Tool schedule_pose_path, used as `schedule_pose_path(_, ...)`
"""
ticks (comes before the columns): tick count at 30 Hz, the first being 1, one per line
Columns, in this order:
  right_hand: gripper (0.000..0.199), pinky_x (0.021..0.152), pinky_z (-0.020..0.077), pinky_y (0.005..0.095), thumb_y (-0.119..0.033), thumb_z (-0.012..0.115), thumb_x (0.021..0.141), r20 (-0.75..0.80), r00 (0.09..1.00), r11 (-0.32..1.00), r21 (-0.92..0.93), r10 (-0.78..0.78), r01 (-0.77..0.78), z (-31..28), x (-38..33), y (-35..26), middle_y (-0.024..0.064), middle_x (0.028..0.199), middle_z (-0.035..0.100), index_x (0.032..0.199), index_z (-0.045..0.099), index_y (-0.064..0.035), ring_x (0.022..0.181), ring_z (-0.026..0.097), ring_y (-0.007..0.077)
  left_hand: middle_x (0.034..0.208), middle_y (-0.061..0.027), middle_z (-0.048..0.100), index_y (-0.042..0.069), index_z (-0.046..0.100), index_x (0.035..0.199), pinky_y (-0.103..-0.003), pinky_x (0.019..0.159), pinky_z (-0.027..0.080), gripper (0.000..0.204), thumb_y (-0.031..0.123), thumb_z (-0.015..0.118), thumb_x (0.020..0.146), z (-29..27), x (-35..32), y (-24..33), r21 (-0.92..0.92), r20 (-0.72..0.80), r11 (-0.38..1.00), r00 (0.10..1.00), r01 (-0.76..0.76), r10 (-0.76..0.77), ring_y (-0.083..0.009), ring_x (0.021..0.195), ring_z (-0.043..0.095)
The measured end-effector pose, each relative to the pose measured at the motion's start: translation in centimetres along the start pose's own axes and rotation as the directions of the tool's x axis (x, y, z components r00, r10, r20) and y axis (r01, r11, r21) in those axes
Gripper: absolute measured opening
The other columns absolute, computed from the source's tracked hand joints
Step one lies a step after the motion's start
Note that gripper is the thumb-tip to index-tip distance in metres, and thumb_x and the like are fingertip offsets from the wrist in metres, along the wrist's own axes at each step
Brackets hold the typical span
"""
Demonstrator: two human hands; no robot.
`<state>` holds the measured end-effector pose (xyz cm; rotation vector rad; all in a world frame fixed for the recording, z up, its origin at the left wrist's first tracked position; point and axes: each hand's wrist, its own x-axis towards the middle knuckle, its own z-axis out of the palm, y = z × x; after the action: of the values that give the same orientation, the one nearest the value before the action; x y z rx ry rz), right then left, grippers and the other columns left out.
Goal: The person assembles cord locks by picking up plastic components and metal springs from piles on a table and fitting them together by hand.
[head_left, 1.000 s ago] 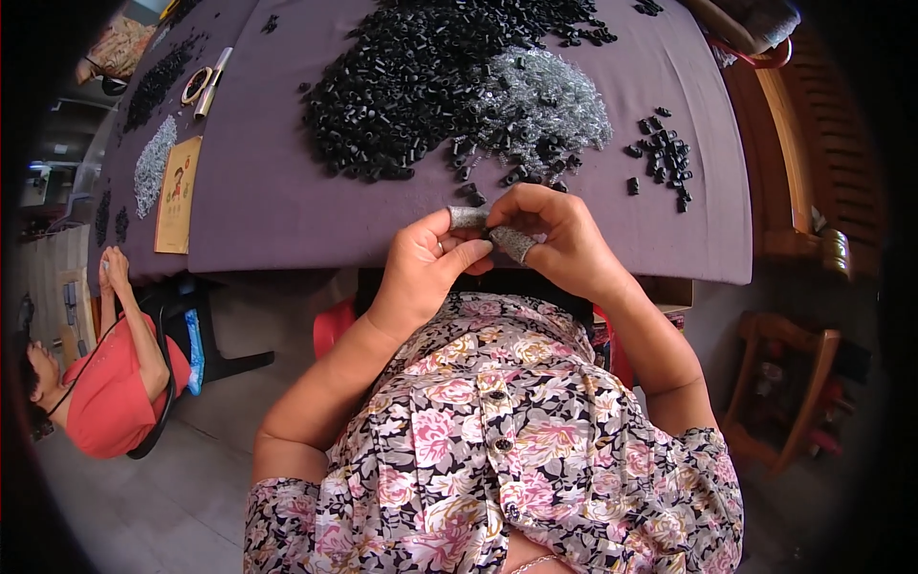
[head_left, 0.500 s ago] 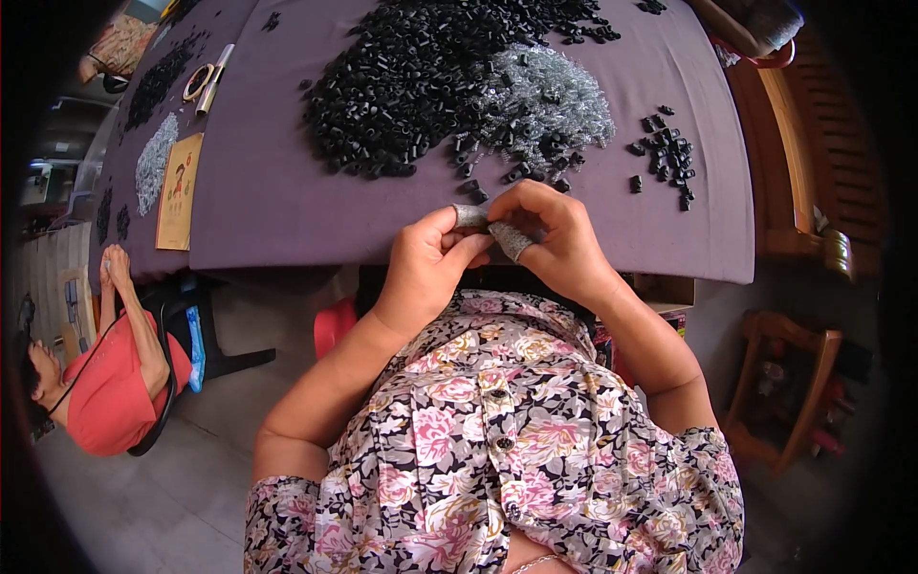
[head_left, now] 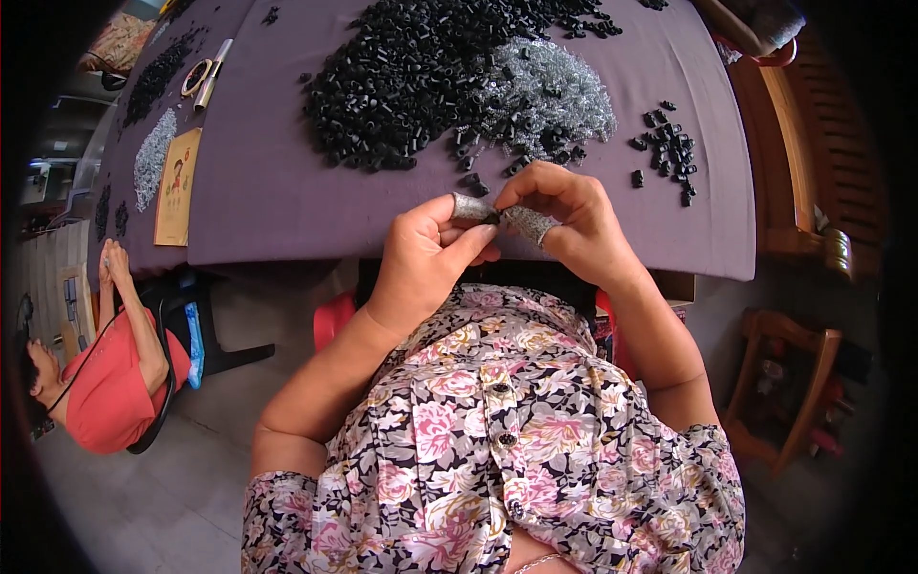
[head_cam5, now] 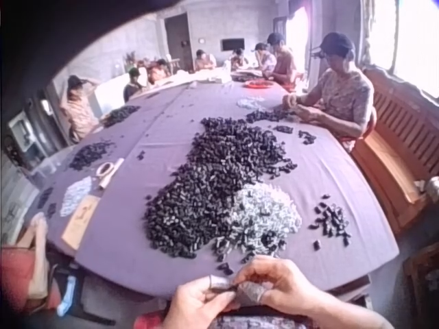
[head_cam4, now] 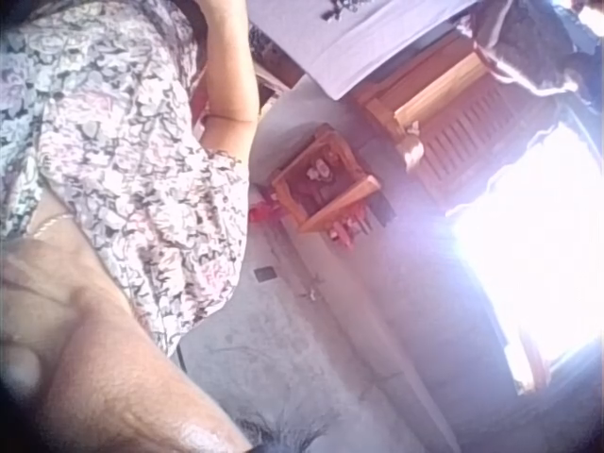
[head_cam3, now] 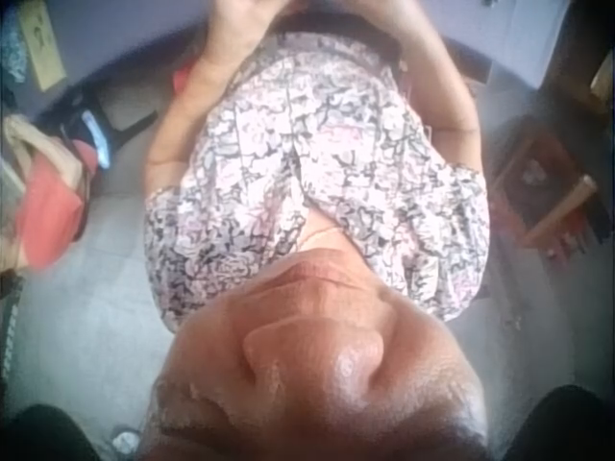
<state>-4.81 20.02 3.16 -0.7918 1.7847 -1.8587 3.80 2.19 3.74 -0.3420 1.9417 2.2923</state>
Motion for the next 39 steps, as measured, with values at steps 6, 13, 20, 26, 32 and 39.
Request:
schedule_pose_path(6, 0.020, 0.081, 0.0507, 0.0251, 0.009, 0.065, 0.080, 0.030, 0.994, 0.994, -0.030, 0.105, -0.105, -0.1, -0.3, -0.5, 0.0026, 0.093, 0.065, 0.100, 0.064, 0.0025, 0.089, 0.062, 0.0095, 0.088, -0.0036, 0.070, -0.004, 0.065, 0.101, -0.022, 0.066, 0.054, 0.010, 0.000, 0.064, 0.092, -0.1, -0.2, -0.1, 0.046, 0.036, 0.999, 0.999, -0.008, 0.007, -0.0088, 0.075, 0.067)
schedule_pose_path(13, 0.018, 0.081, 0.0504, 0.0251, 0.009, 0.067, 0.076, 0.067, 0.998, 0.947, -0.320, -0.007, 0.028, 0.0, -0.1, -1.5, 0.0032, 0.093, 0.063, 0.093, 0.066, 0.0030, 0.090, 0.063, 0.0121, 0.088, -0.0040, 0.070, -0.004, 0.065, 0.102, -0.021, 0.066, 0.054, 0.010, -0.001, 0.065, 0.092, -0.2, -0.4, -0.3, 0.025, 0.006, 1.000, 1.000, 0.016, -0.016, -0.0084, 0.074, 0.066)
schedule_pose_path(20, 0.021, 0.079, 0.0503, 0.0249, 0.008, 0.068, 0.076, 0.061, 0.998, 0.965, -0.262, 0.011, 0.006, -0.5, -0.2, -1.2, 0.0034, 0.095, 0.063, 0.096, 0.067, 0.0025, 0.092, 0.063, 0.0116, 0.088, -0.0040, 0.070, -0.003, 0.065, 0.102, -0.021, 0.066, 0.054, 0.011, -0.001, 0.065, 0.091, -0.5, -0.1, -0.1, 0.027, 0.043, 1.000, 0.999, 0.016, -0.017, -0.0083, 0.074, 0.066)
schedule_pose_path(26, 0.018, 0.078, 0.0507, 0.0253, 0.006, 0.070, 0.078, 0.053, 0.993, 0.975, -0.204, 0.106, -0.093, -0.2, -0.3, -1.9, 0.0018, 0.092, 0.063, 0.095, 0.066, 0.0021, 0.088, 0.064, 0.0094, 0.089, -0.0037, 0.070, -0.004, 0.065, 0.103, -0.022, 0.068, 0.054, 0.012, -0.003, 0.065, 0.091, -0.1, -0.1, -0.2, 0.020, 0.033, 1.000, 0.999, -0.012, 0.011, -0.0083, 0.076, 0.066)
schedule_pose_path(32, 0.016, 0.075, 0.0510, 0.0255, 0.005, 0.070, 0.078, 0.057, 0.996, 0.969, -0.240, 0.069, -0.054, -0.4, -0.4, -1.4, 0.0018, 0.089, 0.063, 0.093, 0.065, 0.0022, 0.083, 0.063, 0.0095, 0.090, -0.0038, 0.070, -0.004, 0.065, 0.103, -0.021, 0.068, 0.054, 0.013, -0.003, 0.064, 0.091, 0.0, -0.1, -0.4, -0.004, 0.036, 1.000, 0.999, -0.002, 0.003, -0.0083, 0.077, 0.066)
schedule_pose_path(39, 0.019, 0.069, 0.0523, 0.0292, 0.007, 0.069, 0.075, -0.006, 0.999, 0.924, -0.382, -0.031, 0.026, 0.6, -0.8, -1.7, 0.0088, 0.088, 0.064, 0.093, 0.065, 0.0019, 0.079, 0.067, 0.0185, 0.089, -0.0036, 0.070, -0.004, 0.065, 0.102, -0.022, 0.068, 0.054, 0.010, -0.002, 0.063, 0.092, 0.2, 0.2, -0.7, 0.004, 0.047, 1.000, 0.999, 0.017, -0.018, -0.0078, 0.075, 0.065)
